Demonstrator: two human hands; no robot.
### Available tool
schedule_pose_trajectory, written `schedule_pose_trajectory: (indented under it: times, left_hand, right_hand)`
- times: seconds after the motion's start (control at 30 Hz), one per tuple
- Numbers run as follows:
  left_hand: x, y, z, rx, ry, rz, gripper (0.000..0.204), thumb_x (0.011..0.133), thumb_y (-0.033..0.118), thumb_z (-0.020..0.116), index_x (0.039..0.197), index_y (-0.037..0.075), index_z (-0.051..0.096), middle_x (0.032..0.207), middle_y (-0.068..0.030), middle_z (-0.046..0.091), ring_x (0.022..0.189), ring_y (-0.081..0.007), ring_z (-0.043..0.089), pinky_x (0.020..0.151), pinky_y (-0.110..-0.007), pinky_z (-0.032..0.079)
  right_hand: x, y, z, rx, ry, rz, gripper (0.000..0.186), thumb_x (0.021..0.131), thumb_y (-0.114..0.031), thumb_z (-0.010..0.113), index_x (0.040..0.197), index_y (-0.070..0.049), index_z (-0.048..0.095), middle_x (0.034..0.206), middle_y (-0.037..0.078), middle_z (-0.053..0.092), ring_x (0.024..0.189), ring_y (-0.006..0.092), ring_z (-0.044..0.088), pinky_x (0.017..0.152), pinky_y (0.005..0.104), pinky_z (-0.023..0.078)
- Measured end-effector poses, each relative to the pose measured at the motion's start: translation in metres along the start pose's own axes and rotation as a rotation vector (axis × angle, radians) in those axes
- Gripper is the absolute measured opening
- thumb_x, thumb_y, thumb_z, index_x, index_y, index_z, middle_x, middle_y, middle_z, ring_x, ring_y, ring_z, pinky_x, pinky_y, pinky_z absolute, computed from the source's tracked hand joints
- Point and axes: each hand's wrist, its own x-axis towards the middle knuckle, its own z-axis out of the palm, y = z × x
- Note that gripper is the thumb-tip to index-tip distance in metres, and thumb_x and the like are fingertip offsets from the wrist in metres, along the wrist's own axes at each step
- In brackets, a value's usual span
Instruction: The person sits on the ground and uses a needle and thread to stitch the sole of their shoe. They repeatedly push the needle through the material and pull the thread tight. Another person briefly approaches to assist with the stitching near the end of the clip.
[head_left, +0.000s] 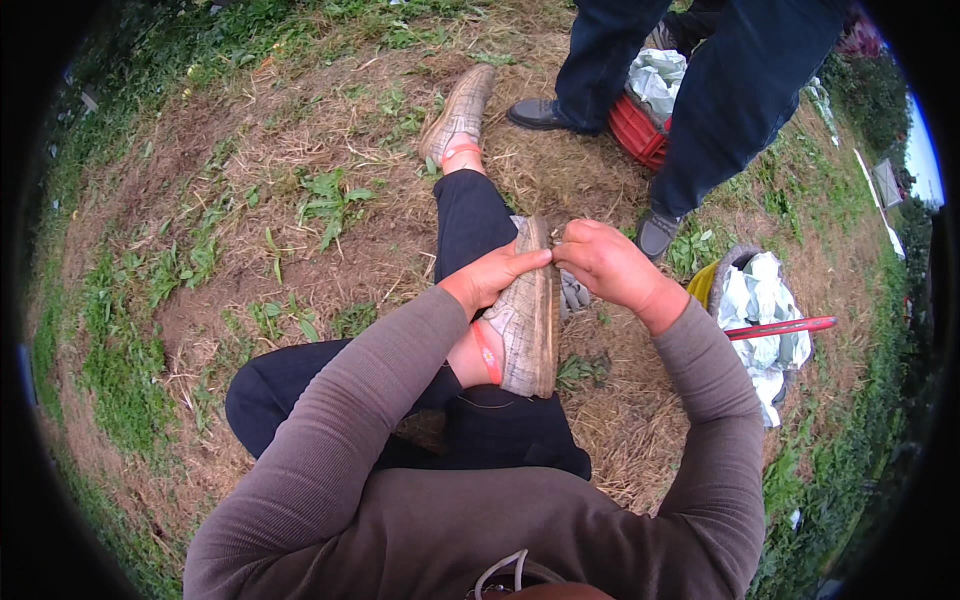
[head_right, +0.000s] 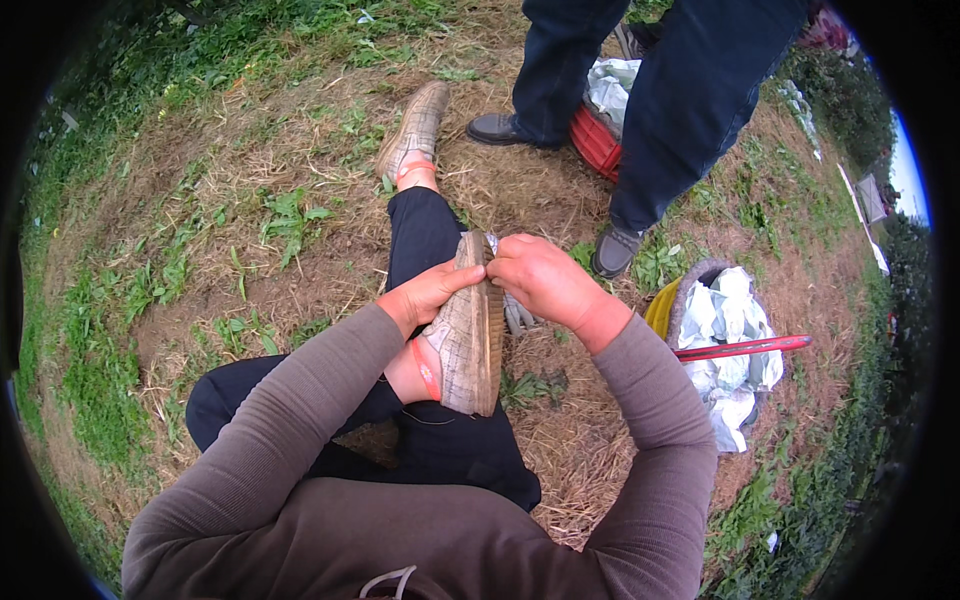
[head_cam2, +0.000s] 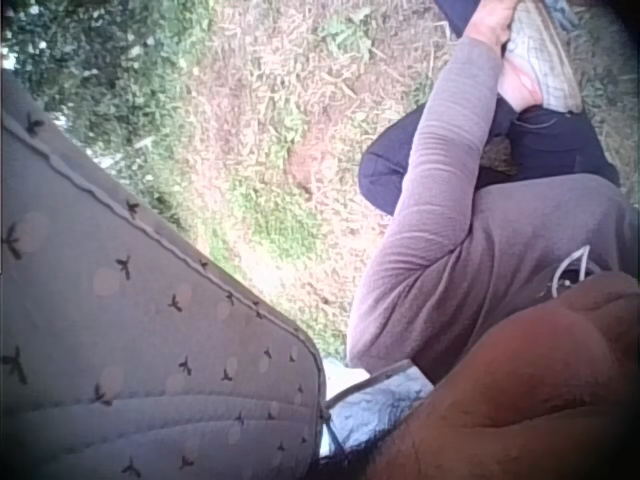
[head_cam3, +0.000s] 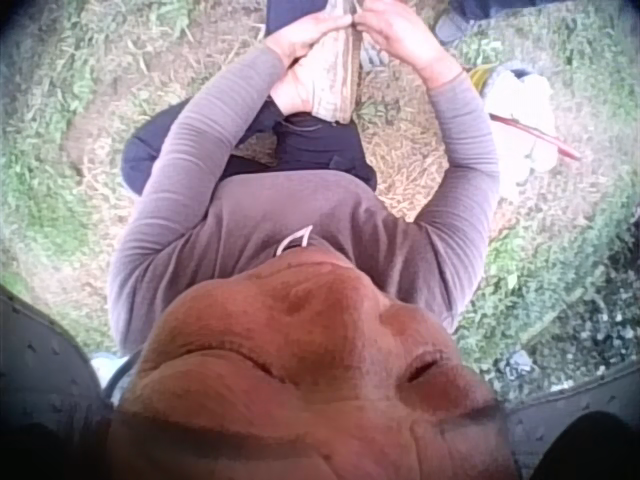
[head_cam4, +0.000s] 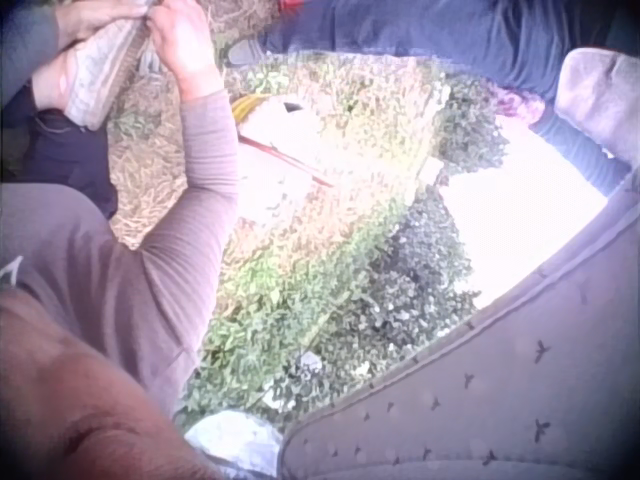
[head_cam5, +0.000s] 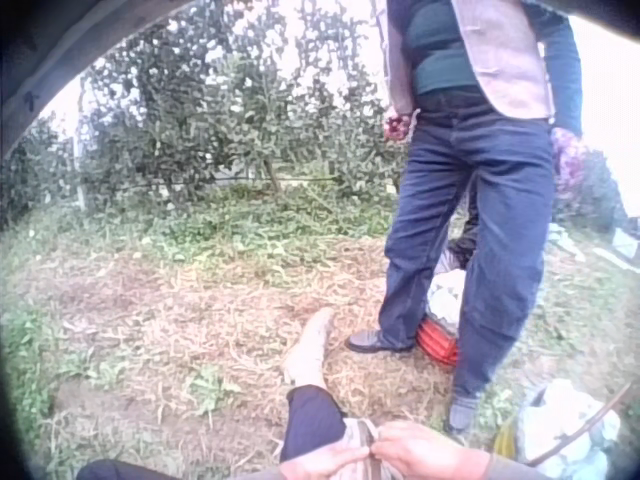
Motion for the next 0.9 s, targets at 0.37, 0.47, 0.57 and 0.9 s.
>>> schedule_pose_trajectory:
  times: [0.37, 0.47, 0.57, 0.9]
  left_hand:
    - [-0.002, 0.001, 0.001, -0.001, -0.032, 0.015, 0.063, 0.095, 0.040, 0.075, 0.144, 0.007, 0.052, 0.128, -0.0066, 0.066, 0.115, -0.0181, 0.065, 0.100, -0.037, 0.053]
    - [-0.001, 0.003, 0.000, -0.002, -0.038, 0.009, 0.065, 0.094, 0.041, 0.075, 0.145, 0.007, 0.051, 0.130, -0.0068, 0.065, 0.116, -0.0182, 0.064, 0.101, -0.037, 0.052]
    - [-0.002, 0.004, 0.000, -0.012, -0.056, 0.013, 0.066, 0.094, 0.041, 0.076, 0.145, 0.006, 0.051, 0.131, -0.0074, 0.064, 0.117, -0.0186, 0.064, 0.101, -0.038, 0.053]
    - [0.000, 0.001, -0.001, -0.019, -0.037, 0.021, 0.068, 0.093, 0.039, 0.077, 0.145, 0.005, 0.050, 0.131, -0.0099, 0.065, 0.118, -0.0203, 0.065, 0.101, -0.038, 0.054]
  right_hand:
    - [0.021, 0.001, -0.006, -0.053, -0.196, 0.175, 0.010, 0.079, -0.014, 0.074, 0.086, -0.006, 0.074, 0.088, 0.012, 0.068, 0.087, 0.0352, 0.067, 0.077, 0.0469, 0.054]
    - [0.026, 0.001, -0.007, -0.060, -0.209, 0.131, 0.009, 0.078, -0.013, 0.074, 0.084, -0.005, 0.072, 0.087, 0.012, 0.067, 0.088, 0.0356, 0.066, 0.078, 0.0472, 0.053]
    - [0.027, 0.002, -0.008, -0.029, -0.207, 0.094, 0.009, 0.077, -0.008, 0.074, 0.084, -0.005, 0.070, 0.085, 0.012, 0.065, 0.085, 0.0367, 0.065, 0.076, 0.0474, 0.052]
    - [0.028, 0.003, -0.011, 0.022, -0.212, 0.042, 0.007, 0.079, -0.008, 0.072, 0.082, -0.004, 0.069, 0.085, 0.013, 0.063, 0.087, 0.0366, 0.064, 0.078, 0.0470, 0.052]
